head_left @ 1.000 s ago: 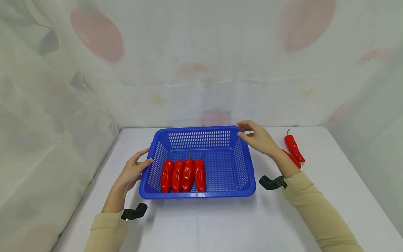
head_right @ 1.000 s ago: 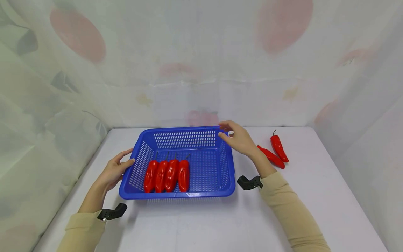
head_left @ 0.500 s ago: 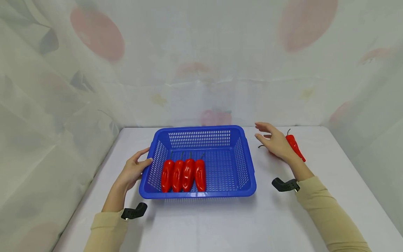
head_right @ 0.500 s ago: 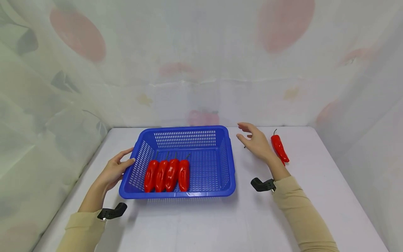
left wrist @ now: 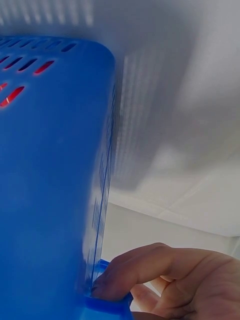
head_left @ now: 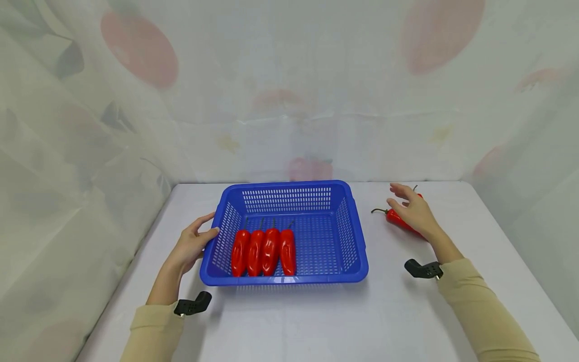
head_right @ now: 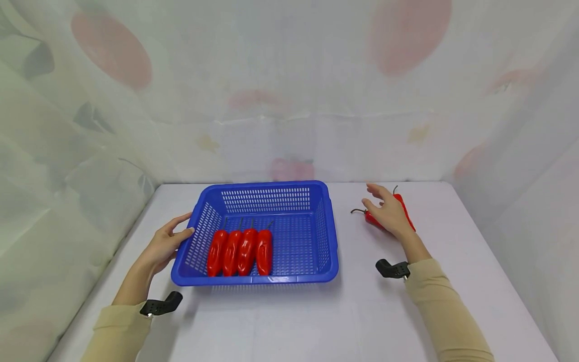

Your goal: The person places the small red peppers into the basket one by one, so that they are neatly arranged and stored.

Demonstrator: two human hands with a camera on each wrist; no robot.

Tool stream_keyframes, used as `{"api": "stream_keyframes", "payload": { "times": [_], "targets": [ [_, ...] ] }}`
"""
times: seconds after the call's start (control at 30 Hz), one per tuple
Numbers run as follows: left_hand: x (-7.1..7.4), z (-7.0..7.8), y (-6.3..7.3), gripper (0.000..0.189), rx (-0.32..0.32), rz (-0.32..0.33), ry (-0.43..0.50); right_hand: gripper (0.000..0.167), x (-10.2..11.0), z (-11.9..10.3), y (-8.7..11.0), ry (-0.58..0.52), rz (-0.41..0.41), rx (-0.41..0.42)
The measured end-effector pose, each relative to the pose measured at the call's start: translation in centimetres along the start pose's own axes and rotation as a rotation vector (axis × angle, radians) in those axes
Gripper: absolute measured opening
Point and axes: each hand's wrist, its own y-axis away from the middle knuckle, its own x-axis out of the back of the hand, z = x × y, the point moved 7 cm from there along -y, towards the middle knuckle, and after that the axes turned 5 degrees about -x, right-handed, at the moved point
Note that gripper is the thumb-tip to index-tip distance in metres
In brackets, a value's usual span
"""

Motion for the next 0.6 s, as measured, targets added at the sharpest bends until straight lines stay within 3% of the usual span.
{"api": "stream_keyframes", "payload": {
  "times": [0.6],
  "targets": [
    [0.0,0.0,0.0,0.065,0.004,-0.003,0.011,0.063,0.2,4.8,1.5,0.061,-0.084,-0.156]
  ]
}}
